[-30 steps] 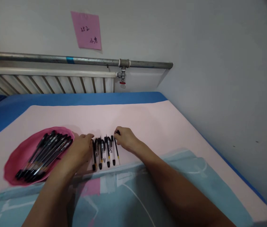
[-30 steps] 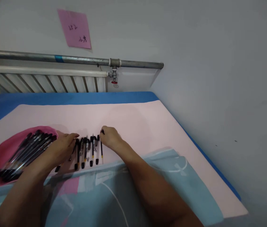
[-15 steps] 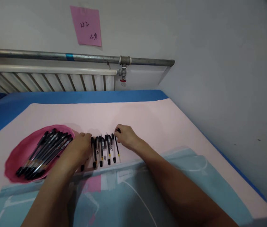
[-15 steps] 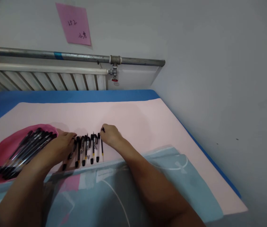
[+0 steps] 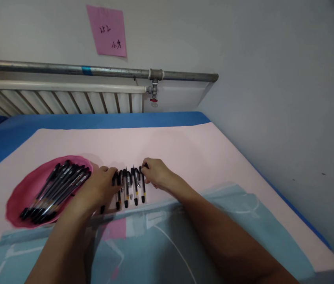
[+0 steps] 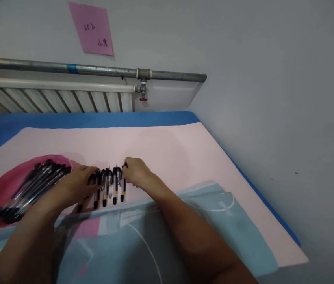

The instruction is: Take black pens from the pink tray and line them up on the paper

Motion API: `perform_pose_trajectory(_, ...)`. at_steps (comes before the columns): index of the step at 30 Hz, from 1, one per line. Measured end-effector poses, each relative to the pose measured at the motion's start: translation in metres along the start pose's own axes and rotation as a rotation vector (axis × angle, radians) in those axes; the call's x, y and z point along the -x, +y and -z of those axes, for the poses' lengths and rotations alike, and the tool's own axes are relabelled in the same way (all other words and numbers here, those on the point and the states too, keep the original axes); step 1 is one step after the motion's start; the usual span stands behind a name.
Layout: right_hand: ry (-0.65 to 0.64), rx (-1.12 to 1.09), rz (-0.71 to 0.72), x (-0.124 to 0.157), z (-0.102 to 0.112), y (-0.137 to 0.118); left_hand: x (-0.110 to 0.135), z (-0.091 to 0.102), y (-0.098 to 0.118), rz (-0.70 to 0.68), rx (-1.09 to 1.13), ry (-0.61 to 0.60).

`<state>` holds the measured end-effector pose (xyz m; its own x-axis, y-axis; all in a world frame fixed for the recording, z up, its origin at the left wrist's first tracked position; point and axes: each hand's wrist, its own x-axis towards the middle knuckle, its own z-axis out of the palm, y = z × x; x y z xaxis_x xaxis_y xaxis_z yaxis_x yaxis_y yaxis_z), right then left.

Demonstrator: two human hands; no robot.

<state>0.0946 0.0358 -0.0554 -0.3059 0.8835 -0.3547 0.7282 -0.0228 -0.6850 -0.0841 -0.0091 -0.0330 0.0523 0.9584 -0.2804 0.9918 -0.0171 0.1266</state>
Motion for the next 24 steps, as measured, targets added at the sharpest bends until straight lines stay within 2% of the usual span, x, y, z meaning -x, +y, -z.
perform_pose_trajectory(6, -0.010, -0.005, 0.019, 0.000, -0.001, 0.000, 0.000, -0.004, -0.002, -0.027, -0.024, 0.048)
perform_pose_trajectory(11, 0.070, 0.012, 0.072, -0.006, -0.003, 0.006, -0.004, -0.006, 0.008, -0.070, -0.019, 0.217)
perform_pose_trajectory(14, 0.143, 0.041, 0.148, -0.008, -0.003, 0.007, -0.016, -0.013, 0.016, -0.147, 0.023, 0.290)
perform_pose_trajectory(18, 0.182, 0.049, 0.197, -0.009, -0.002, 0.006, -0.030, -0.023, 0.022, -0.259, 0.073, 0.272)
perform_pose_trajectory(24, 0.178, 0.013, 0.264, -0.012, -0.003, 0.007, -0.037, -0.027, 0.022, -0.325, 0.109, 0.255)
